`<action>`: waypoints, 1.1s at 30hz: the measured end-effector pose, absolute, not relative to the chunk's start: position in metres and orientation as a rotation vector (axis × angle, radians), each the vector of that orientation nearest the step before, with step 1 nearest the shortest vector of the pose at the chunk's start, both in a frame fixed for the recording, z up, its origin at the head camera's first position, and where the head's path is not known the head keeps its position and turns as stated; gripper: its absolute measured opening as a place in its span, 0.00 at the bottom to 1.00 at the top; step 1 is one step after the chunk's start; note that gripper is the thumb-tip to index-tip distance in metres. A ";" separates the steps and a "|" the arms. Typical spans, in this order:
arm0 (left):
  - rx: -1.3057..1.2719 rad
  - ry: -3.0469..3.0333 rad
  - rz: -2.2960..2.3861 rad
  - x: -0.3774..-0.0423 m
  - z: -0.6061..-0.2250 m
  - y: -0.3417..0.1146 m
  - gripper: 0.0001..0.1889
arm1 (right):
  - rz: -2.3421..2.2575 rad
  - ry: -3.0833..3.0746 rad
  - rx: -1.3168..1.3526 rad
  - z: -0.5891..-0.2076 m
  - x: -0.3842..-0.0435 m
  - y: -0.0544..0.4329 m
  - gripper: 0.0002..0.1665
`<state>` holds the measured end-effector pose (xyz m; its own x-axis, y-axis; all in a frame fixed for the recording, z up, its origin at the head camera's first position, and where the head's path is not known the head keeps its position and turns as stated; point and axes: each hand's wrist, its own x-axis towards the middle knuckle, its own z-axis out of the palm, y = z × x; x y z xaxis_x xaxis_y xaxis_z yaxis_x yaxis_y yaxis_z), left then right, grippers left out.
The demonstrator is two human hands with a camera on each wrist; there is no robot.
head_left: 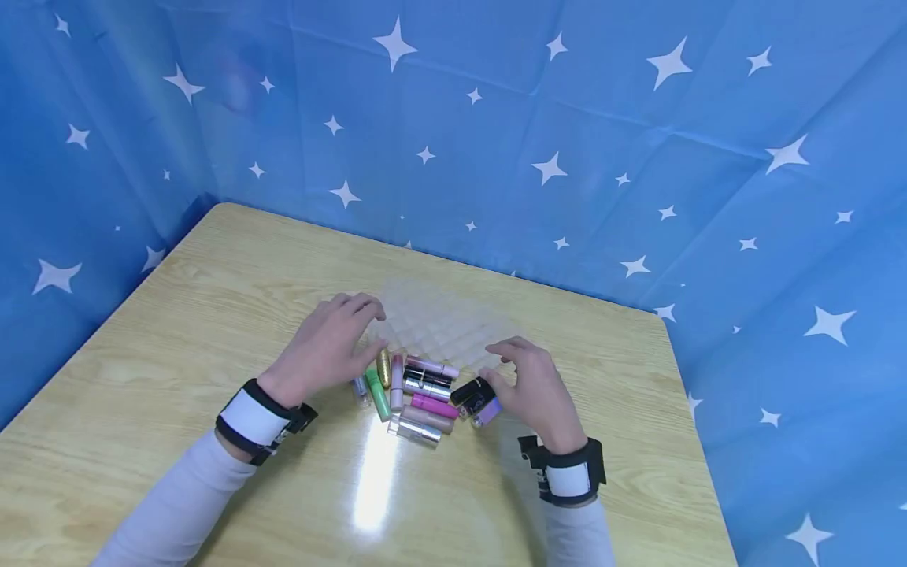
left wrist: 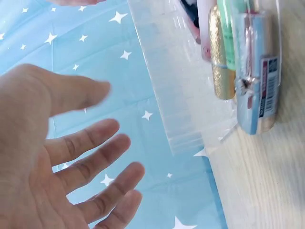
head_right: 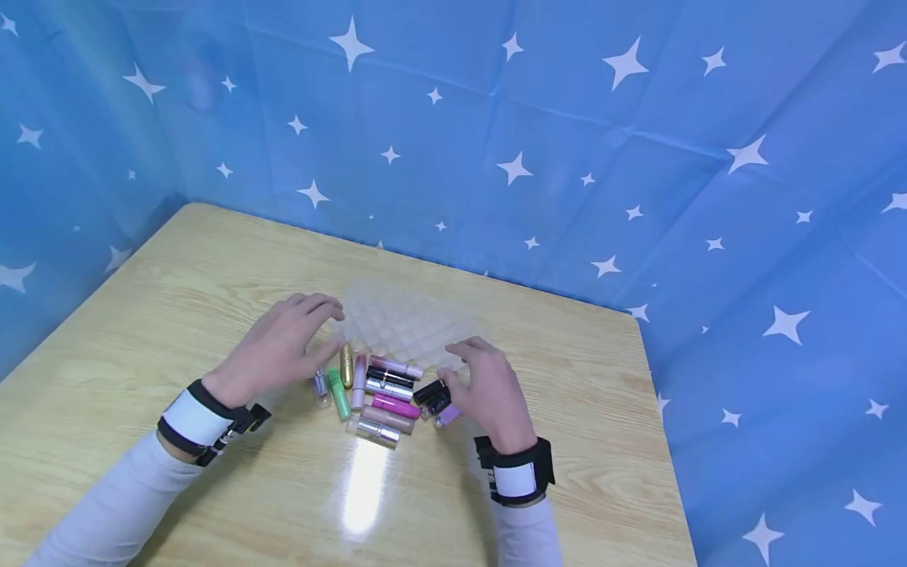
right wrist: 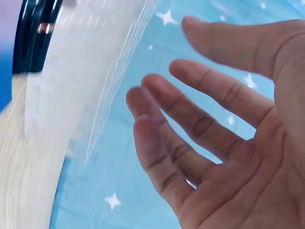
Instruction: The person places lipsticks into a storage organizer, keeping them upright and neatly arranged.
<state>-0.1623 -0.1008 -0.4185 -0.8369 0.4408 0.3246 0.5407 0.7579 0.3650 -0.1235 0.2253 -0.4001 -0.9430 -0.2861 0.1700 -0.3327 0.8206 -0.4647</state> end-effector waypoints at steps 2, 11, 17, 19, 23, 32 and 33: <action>-0.802 -2.730 -0.656 -0.160 -0.420 -0.101 0.13 | 0.785 -2.913 0.559 -0.400 -0.123 0.220 0.16; -0.995 -2.779 -0.631 -0.155 -0.428 -0.105 0.09 | 0.867 -2.919 0.776 -0.405 -0.118 0.195 0.04; -1.088 -2.809 -0.616 -0.153 -0.437 -0.105 0.13 | 0.827 -2.934 0.841 -0.410 -0.117 0.183 0.04; -1.124 -2.815 -0.605 -0.151 -0.440 -0.102 0.12 | 0.812 -2.943 0.854 -0.411 -0.117 0.181 0.03; -1.226 -2.804 -0.587 -0.147 -0.445 -0.094 0.11 | 0.785 -2.960 0.853 -0.414 -0.116 0.180 0.03; -1.326 -2.838 -0.528 -0.142 -0.452 -0.084 0.11 | 0.746 -2.961 0.850 -0.415 -0.117 0.178 0.05; -1.323 -2.848 -0.519 -0.142 -0.453 -0.083 0.11 | 0.747 -2.962 0.850 -0.415 -0.116 0.178 0.06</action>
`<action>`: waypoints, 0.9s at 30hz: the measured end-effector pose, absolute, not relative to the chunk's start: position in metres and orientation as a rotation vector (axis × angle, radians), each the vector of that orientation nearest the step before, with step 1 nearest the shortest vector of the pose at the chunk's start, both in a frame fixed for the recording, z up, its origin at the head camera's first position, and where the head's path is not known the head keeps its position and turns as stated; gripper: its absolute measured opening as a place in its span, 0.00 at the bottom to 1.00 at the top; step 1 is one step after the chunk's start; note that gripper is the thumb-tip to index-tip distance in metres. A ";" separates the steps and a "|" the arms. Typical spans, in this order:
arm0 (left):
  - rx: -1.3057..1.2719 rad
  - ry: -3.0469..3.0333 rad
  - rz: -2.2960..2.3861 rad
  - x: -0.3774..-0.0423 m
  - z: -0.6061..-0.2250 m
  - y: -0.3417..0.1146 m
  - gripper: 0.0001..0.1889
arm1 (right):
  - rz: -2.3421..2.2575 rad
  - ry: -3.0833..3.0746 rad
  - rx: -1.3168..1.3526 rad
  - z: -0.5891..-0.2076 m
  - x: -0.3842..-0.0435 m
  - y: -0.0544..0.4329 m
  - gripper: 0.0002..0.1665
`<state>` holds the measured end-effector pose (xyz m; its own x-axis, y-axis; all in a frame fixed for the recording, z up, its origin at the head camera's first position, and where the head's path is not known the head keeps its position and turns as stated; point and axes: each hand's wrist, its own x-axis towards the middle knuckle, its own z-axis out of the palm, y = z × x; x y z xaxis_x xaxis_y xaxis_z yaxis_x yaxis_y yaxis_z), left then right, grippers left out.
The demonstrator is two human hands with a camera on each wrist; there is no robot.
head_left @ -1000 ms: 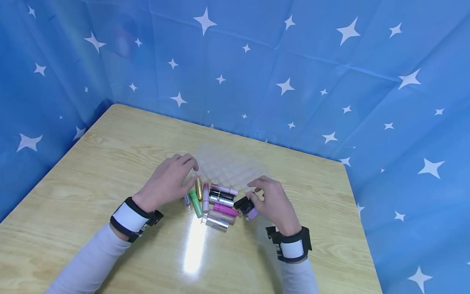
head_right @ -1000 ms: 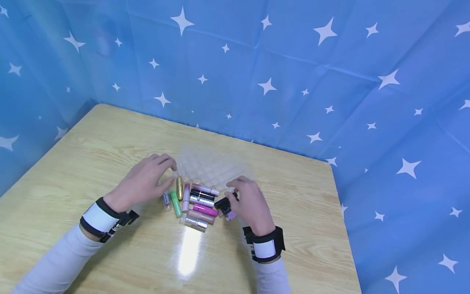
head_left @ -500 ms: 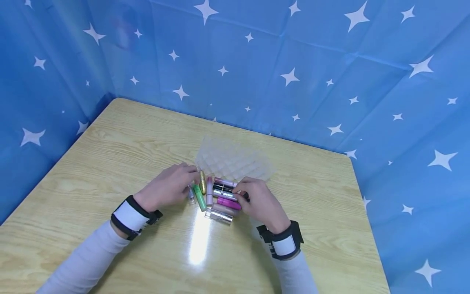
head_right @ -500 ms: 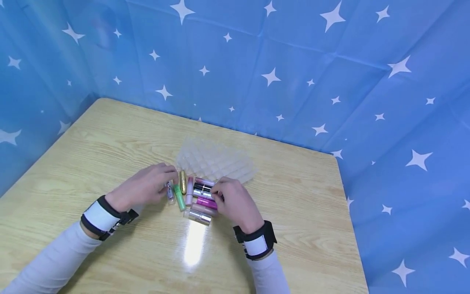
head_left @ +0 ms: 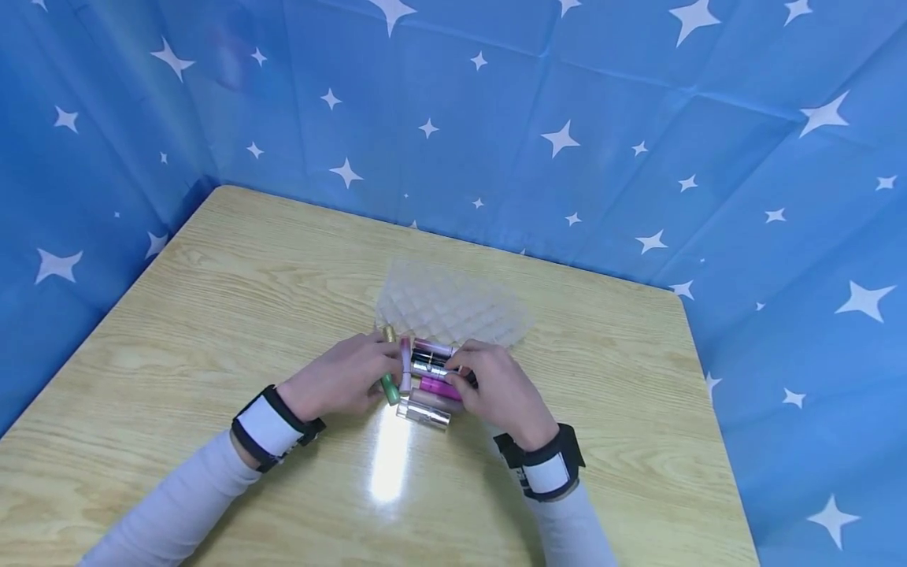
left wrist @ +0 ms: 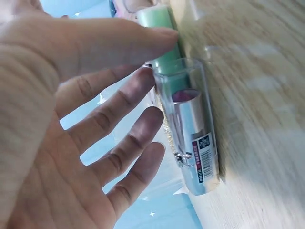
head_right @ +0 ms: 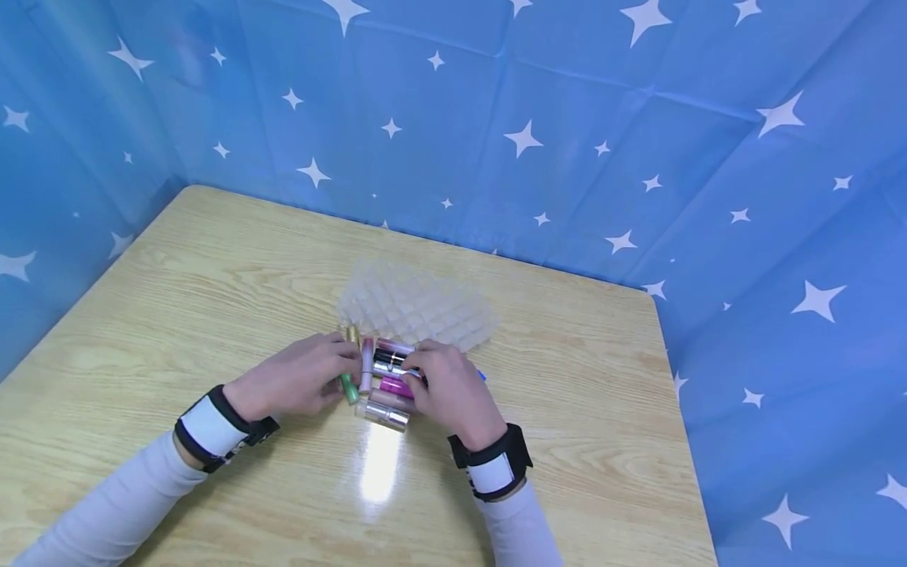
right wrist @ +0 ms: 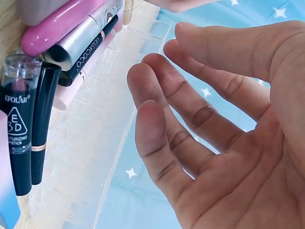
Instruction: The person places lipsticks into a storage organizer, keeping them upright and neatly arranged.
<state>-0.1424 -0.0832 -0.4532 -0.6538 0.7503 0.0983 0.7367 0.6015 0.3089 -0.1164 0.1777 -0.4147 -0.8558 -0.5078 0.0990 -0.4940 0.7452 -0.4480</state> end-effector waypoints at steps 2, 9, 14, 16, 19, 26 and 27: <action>1.271 2.778 0.479 -0.142 -0.454 -0.083 0.10 | -0.738 2.907 -0.832 -0.414 -0.116 0.177 0.06; 1.226 2.799 0.424 -0.141 -0.456 -0.080 0.10 | -0.726 2.908 -0.824 -0.414 -0.115 0.176 0.07; 1.211 2.806 0.414 -0.140 -0.455 -0.078 0.10 | -0.732 2.896 -0.818 -0.415 -0.116 0.175 0.08; 1.203 2.806 0.407 -0.139 -0.456 -0.077 0.10 | -0.732 2.889 -0.812 -0.416 -0.115 0.174 0.09; 1.193 2.811 0.382 -0.137 -0.456 -0.076 0.09 | -0.736 2.882 -0.805 -0.417 -0.115 0.173 0.09; 1.197 2.830 0.361 -0.137 -0.456 -0.076 0.10 | -0.741 2.877 -0.821 -0.419 -0.116 0.171 0.10; 1.201 2.834 0.361 -0.137 -0.455 -0.076 0.10 | -0.738 2.875 -0.827 -0.419 -0.116 0.171 0.10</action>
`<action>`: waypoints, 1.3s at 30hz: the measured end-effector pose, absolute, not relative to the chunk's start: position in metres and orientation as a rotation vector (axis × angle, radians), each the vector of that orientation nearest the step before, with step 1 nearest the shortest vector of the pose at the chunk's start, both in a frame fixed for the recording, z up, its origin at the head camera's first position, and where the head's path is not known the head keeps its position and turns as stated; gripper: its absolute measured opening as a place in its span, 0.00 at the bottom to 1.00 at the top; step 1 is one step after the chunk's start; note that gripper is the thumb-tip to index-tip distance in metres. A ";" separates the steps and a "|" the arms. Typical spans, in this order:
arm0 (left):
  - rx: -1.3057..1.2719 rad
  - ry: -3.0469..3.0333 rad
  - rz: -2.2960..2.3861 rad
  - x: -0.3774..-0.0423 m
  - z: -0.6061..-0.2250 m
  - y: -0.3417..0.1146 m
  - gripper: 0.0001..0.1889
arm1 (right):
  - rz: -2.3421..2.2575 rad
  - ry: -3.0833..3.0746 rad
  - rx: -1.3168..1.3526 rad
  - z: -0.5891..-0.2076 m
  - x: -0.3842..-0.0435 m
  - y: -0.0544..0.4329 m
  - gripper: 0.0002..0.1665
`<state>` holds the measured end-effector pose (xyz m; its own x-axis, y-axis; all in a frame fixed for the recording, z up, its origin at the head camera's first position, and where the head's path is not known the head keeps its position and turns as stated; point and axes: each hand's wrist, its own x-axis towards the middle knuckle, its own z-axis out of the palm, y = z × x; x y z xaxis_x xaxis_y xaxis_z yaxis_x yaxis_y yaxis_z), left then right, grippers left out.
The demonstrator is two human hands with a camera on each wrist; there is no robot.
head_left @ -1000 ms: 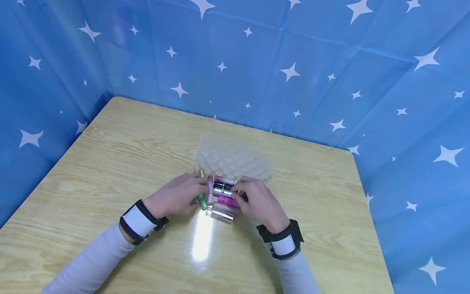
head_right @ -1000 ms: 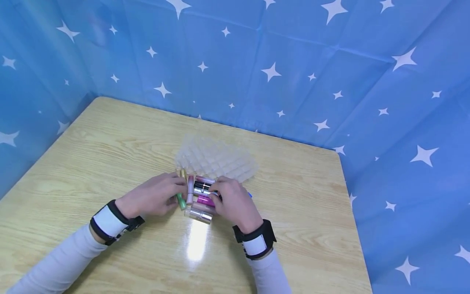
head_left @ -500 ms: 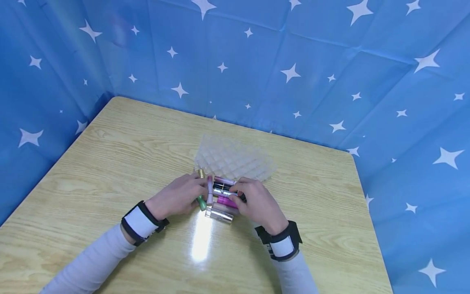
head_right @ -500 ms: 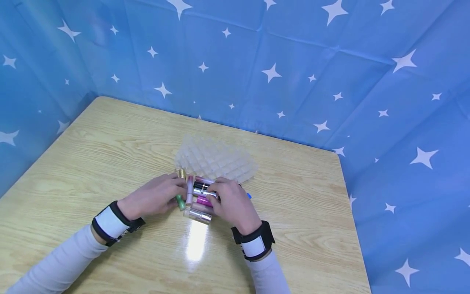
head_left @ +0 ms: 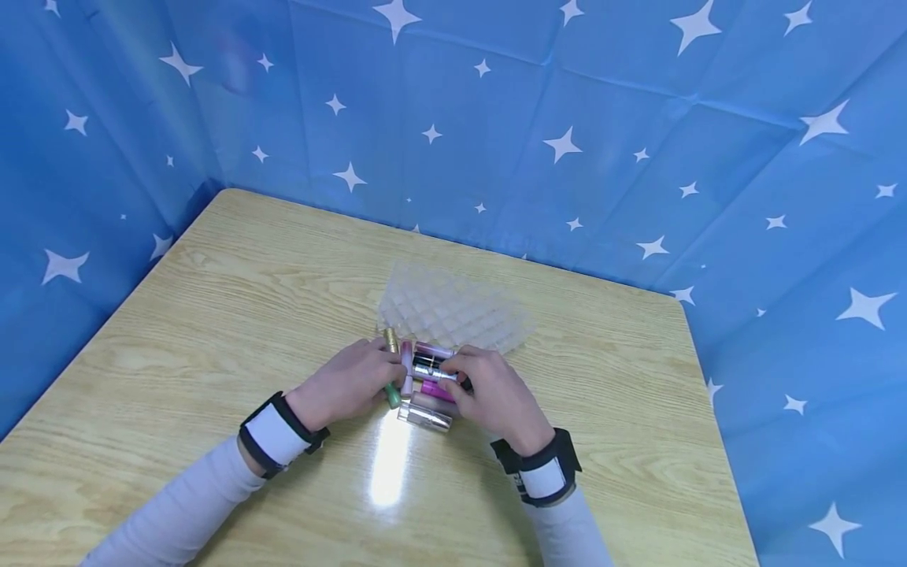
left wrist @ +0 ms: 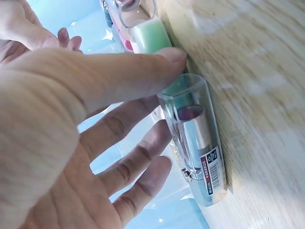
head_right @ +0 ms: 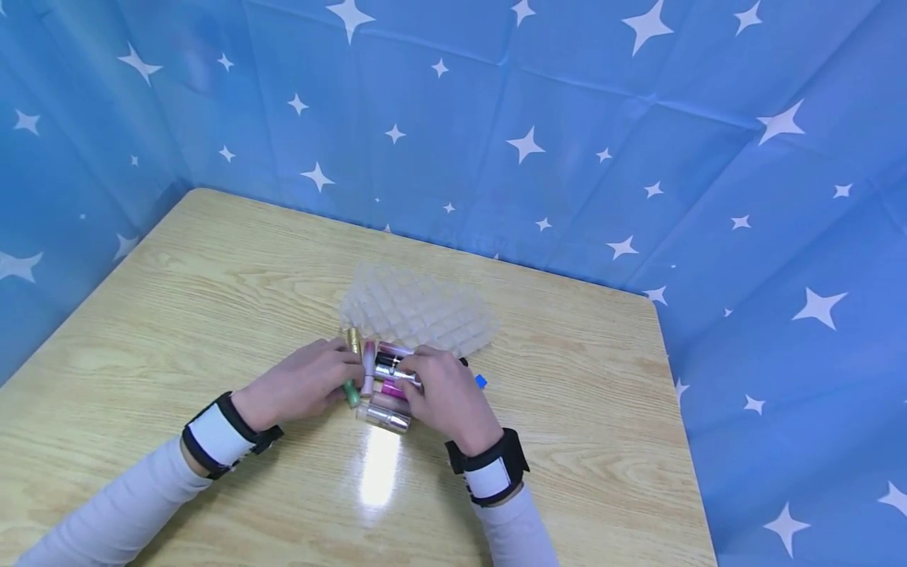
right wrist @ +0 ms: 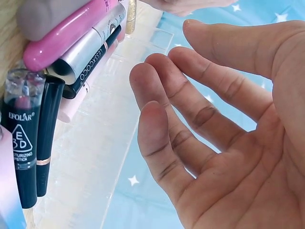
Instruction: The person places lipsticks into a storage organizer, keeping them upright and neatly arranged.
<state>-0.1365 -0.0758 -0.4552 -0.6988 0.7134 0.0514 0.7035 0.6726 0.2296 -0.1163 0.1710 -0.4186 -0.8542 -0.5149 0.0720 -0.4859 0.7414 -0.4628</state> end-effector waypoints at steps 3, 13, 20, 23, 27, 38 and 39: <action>1.213 2.841 0.357 -0.136 -0.454 -0.076 0.11 | -0.725 2.870 -0.842 -0.418 -0.116 0.170 0.11; 1.205 2.828 0.378 -0.135 -0.453 -0.076 0.10 | -0.700 2.876 -0.845 -0.419 -0.115 0.168 0.11; 1.229 2.802 0.445 -0.137 -0.454 -0.079 0.10 | -0.709 2.873 -0.829 -0.420 -0.114 0.167 0.10; 1.262 2.787 0.539 -0.139 -0.454 -0.082 0.11 | -0.737 2.871 -0.849 -0.422 -0.114 0.166 0.10; 1.300 2.778 0.615 -0.140 -0.451 -0.084 0.11 | -0.790 2.851 -0.942 -0.427 -0.115 0.163 0.08; 1.231 2.724 0.899 -0.140 -0.438 -0.084 0.11 | -1.119 2.705 -0.922 -0.438 -0.119 0.156 0.15; 1.229 2.706 0.954 -0.140 -0.438 -0.084 0.11 | -1.169 2.678 -0.908 -0.440 -0.120 0.156 0.16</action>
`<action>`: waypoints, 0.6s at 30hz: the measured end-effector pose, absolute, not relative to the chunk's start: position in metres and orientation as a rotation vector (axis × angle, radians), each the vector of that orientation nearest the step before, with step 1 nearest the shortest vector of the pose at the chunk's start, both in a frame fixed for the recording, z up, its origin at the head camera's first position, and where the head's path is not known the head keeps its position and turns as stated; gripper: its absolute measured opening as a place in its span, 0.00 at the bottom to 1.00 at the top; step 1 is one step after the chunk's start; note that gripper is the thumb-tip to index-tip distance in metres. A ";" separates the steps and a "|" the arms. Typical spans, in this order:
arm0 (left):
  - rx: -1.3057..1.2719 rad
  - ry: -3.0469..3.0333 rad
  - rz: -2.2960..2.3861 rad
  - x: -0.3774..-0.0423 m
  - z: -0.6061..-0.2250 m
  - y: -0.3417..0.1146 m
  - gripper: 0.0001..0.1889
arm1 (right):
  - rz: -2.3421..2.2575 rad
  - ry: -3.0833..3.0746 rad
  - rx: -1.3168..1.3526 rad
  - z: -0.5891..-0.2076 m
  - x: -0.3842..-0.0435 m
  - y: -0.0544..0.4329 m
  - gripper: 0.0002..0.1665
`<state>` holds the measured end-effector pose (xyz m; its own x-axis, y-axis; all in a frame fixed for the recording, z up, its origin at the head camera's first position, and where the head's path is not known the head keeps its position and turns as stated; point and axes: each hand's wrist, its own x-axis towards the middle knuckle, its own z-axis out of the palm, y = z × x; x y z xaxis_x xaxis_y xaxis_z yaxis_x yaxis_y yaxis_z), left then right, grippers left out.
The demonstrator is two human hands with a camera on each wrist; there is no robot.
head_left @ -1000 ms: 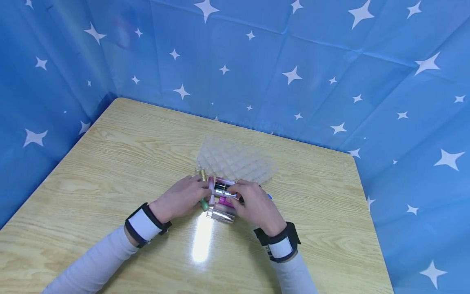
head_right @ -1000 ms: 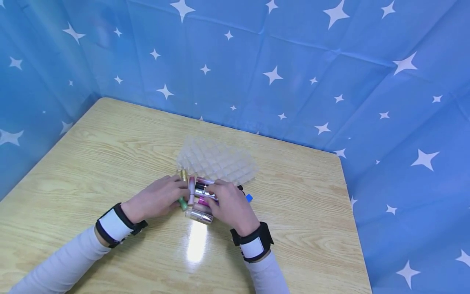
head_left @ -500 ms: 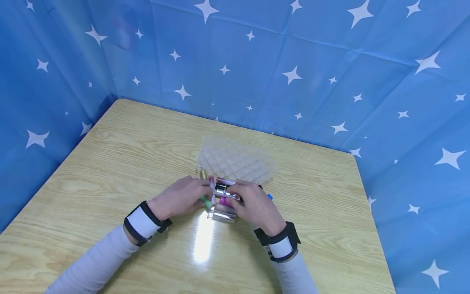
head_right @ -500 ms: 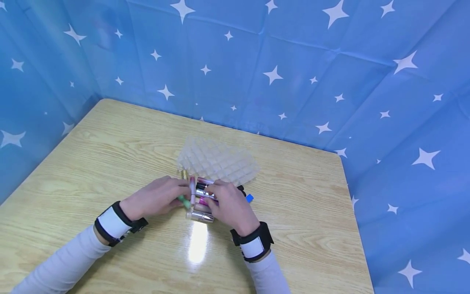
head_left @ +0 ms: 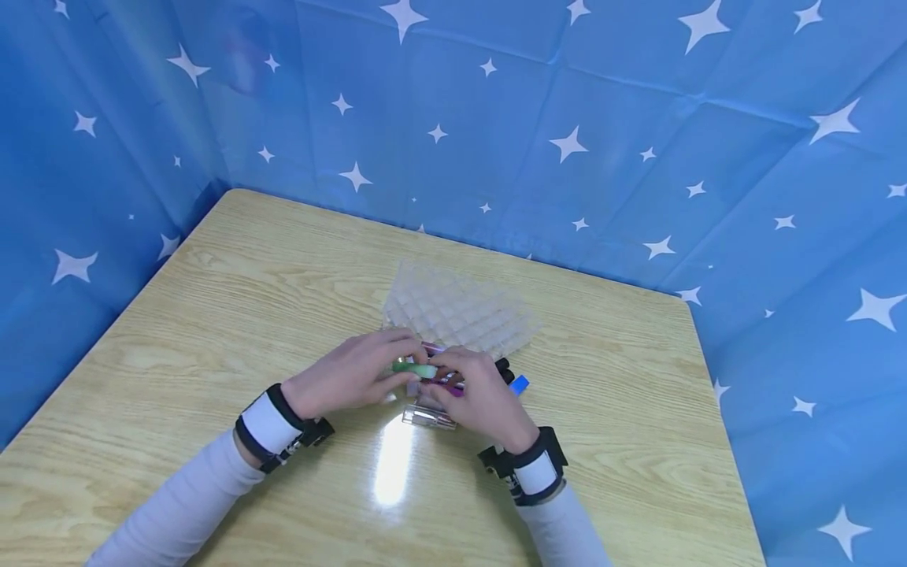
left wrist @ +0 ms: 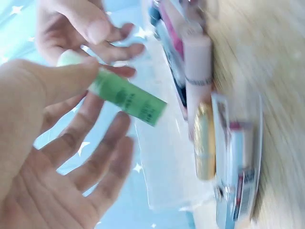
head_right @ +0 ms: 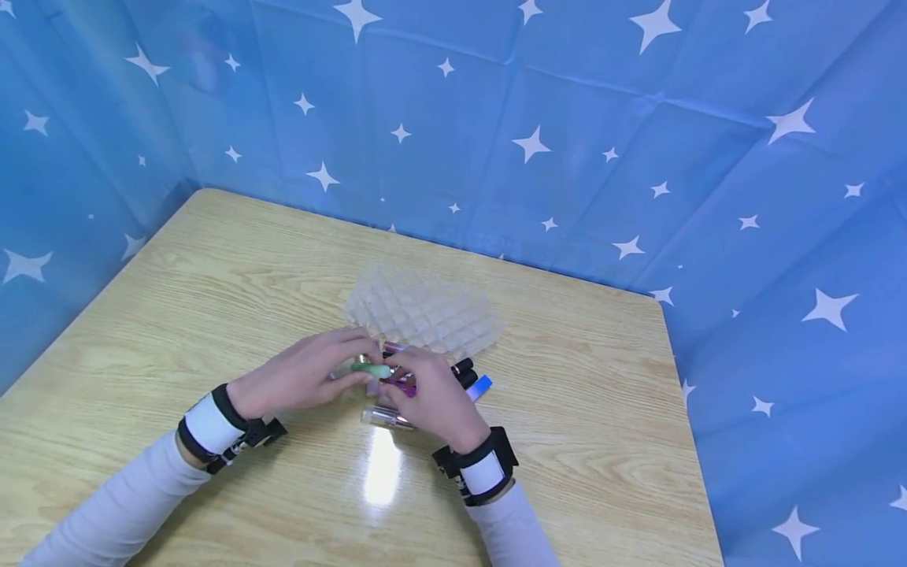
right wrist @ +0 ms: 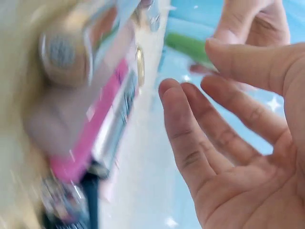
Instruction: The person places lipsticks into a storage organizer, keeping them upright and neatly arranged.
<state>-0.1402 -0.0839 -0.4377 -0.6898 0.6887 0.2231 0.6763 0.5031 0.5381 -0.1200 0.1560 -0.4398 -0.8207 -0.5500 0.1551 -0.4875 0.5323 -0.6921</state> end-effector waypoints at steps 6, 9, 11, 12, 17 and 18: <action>1.243 2.555 1.268 -0.140 -0.436 -0.079 0.09 | -1.413 2.567 -0.858 -0.449 -0.123 0.155 0.16; 1.233 2.509 1.362 -0.140 -0.435 -0.077 0.09 | -1.481 2.562 -0.853 -0.450 -0.123 0.154 0.11; 1.227 2.491 1.411 -0.140 -0.435 -0.076 0.09 | -1.509 2.564 -0.854 -0.449 -0.122 0.154 0.09; 1.219 2.484 1.435 -0.140 -0.435 -0.076 0.10 | -1.521 2.565 -0.857 -0.449 -0.122 0.153 0.08; 1.194 2.493 1.522 -0.141 -0.436 -0.076 0.12 | -1.563 2.586 -0.848 -0.447 -0.122 0.152 0.06; 1.188 2.494 1.536 -0.141 -0.437 -0.076 0.13 | -1.566 2.590 -0.846 -0.447 -0.122 0.152 0.06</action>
<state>-0.1407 -0.0756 -0.4370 -0.7173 0.5835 0.3808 0.6027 0.2453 0.7594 -0.1218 0.1519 -0.4471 -0.8552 -0.4429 0.2690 -0.4440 0.3585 -0.8212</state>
